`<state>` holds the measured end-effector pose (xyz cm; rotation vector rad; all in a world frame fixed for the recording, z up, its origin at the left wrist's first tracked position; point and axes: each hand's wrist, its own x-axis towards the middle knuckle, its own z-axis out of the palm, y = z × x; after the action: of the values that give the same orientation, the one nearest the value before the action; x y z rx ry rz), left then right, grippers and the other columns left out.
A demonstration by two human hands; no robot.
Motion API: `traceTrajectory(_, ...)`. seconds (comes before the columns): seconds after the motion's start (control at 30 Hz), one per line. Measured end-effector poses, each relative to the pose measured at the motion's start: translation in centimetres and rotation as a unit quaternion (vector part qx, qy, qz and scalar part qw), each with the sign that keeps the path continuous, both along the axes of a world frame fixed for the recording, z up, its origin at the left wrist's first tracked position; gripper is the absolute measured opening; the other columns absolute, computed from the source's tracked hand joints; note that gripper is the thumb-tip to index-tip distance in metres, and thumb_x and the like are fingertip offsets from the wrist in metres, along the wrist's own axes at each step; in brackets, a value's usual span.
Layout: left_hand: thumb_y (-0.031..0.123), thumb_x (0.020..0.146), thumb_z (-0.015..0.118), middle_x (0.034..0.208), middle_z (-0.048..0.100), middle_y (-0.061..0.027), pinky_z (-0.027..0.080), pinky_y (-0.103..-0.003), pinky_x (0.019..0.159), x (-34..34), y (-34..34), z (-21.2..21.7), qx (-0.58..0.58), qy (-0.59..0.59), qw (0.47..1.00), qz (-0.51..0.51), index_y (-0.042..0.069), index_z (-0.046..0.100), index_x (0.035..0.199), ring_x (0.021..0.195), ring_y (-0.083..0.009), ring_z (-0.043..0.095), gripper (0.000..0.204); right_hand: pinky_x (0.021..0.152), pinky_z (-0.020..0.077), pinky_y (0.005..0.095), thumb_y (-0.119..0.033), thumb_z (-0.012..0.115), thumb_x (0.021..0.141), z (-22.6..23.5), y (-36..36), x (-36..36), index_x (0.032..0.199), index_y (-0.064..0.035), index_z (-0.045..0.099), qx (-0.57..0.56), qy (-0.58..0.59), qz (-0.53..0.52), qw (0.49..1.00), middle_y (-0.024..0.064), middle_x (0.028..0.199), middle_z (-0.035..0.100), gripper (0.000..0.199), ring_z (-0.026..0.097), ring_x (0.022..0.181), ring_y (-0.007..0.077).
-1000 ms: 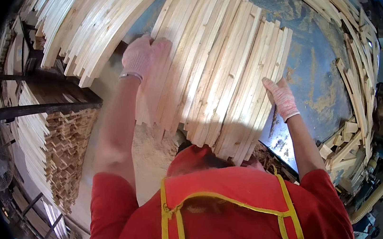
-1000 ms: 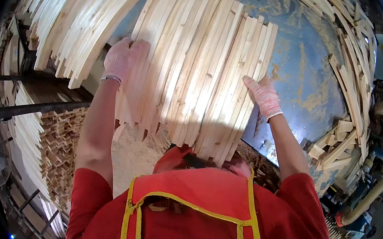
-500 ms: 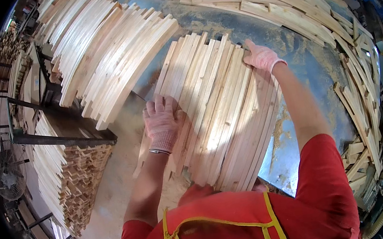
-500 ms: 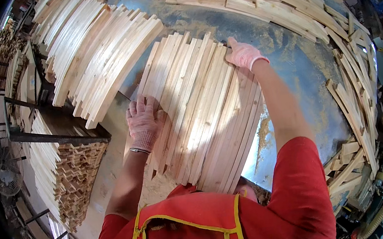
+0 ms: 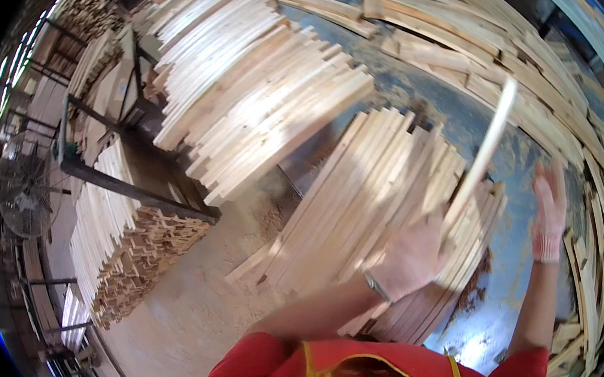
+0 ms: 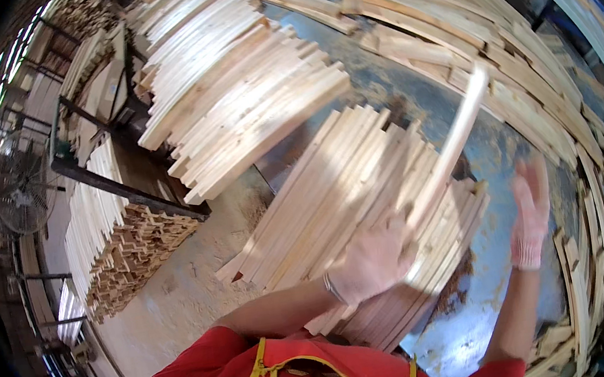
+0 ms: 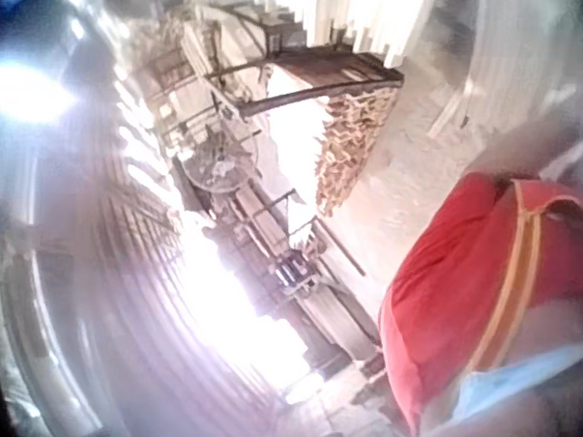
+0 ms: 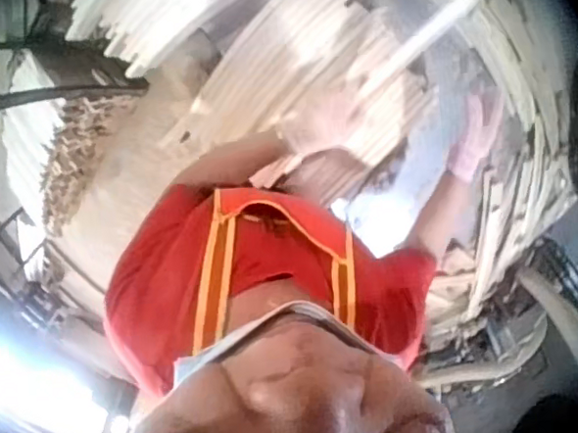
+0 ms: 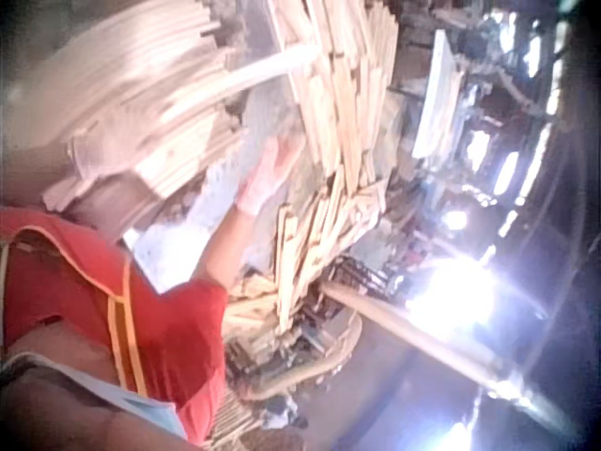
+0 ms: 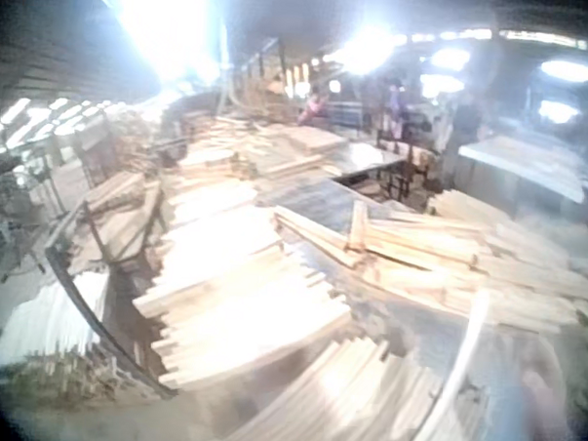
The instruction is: The person repeatedly picks up small wooden planks from a large pile on a metal table and stacks them into a neat, organized pile. The worker uses both hands to gather the planks and align them before placing them onto the growing stack.
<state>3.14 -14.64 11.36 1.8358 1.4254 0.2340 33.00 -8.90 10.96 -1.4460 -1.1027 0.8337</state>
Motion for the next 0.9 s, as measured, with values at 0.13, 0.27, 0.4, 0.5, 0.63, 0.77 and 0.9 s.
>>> traceTrajectory(0.13,0.032,0.098,0.066,0.101,0.076,-0.0238,0.062,-0.045,0.078,-7.5,12.0,2.2,0.064,-0.177,0.962,0.196,0.001,0.052,0.147,0.087,-0.034,0.076,0.059,0.125,0.0371,0.0428,-0.03,0.07,0.103,-9.9,-7.3,6.1,0.17,0.0,0.023,-0.169,-0.117,0.031,0.978,0.0258,0.166,0.044,0.087,0.044,0.154,0.0303)
traceTrajectory(0.27,0.029,0.1,0.062,0.12,0.076,-0.0195,0.059,-0.049,0.09,-20.2,20.5,0.6,0.164,0.153,0.953,0.205,0.011,0.058,0.145,0.109,-0.0391,0.074,0.049,0.112,0.0474,0.0395,-0.021,0.069,0.102,-14.6,-14.4,3.4,0.167,0.0023,0.03,-0.231,0.109,0.099,0.962,0.0173,0.145,0.06,0.079,0.058,0.131,0.0242)
traceTrajectory(0.4,0.021,0.104,0.057,0.112,0.077,-0.0176,0.059,-0.049,0.087,-30.4,24.7,0.1,0.155,0.376,0.897,0.173,0.01,0.062,0.136,0.106,-0.0353,0.075,0.034,0.105,0.0505,0.0373,-0.032,0.077,0.099,-11.3,-13.8,-1.3,0.158,0.0035,0.04,-0.293,0.053,0.148,0.943,0.016,0.142,0.062,0.078,0.06,0.124,0.0236)
traceTrajectory(0.5,0.018,0.106,0.052,0.1,0.077,-0.0148,0.06,-0.045,0.079,-33.8,25.9,-2.5,0.228,0.447,0.844,0.192,0.009,0.065,0.129,0.094,-0.0303,0.076,0.028,0.106,0.0513,0.0381,-0.043,0.078,0.098,-14.8,-14.4,0.2,0.162,0.0021,0.035,-0.358,0.011,0.167,0.919,0.0141,0.142,0.064,0.089,0.06,0.127,0.0245)
traceTrajectory(0.63,0.04,0.101,0.056,0.111,0.074,-0.0154,0.058,-0.045,0.087,-25.0,18.3,-3.8,0.221,0.371,0.895,0.114,0.006,0.064,0.135,0.104,-0.03,0.072,0.048,0.107,0.0509,0.0389,-0.048,0.078,0.098,-13.0,-12.4,-1.2,0.162,0.0023,0.036,-0.357,-0.064,0.199,0.91,0.0163,0.144,0.063,0.092,0.061,0.126,0.0251)
traceTrajectory(0.77,0.071,0.093,0.062,0.141,0.068,-0.0201,0.056,-0.048,0.105,-19.0,11.5,-4.4,-0.196,0.21,0.956,0.058,0.005,0.059,0.15,0.129,-0.0347,0.067,0.087,0.11,0.0488,0.0438,-0.047,0.073,0.097,-13.0,-11.8,-1.1,0.152,0.0059,0.046,-0.373,-0.125,0.206,0.896,0.0209,0.137,0.067,0.081,0.062,0.124,0.0305)
traceTrajectory(0.9,0.071,0.087,0.068,0.149,0.061,-0.0194,0.052,-0.046,0.111,-19.3,8.4,-9.0,-0.121,0.144,0.975,0.115,0.005,0.053,0.155,0.135,-0.0366,0.062,0.096,0.109,0.0455,0.0489,-0.069,0.059,0.097,-14.1,-11.5,-0.4,0.127,0.0117,0.07,-0.352,-0.292,0.245,0.855,0.0282,0.129,0.07,0.087,0.062,0.117,0.0407)
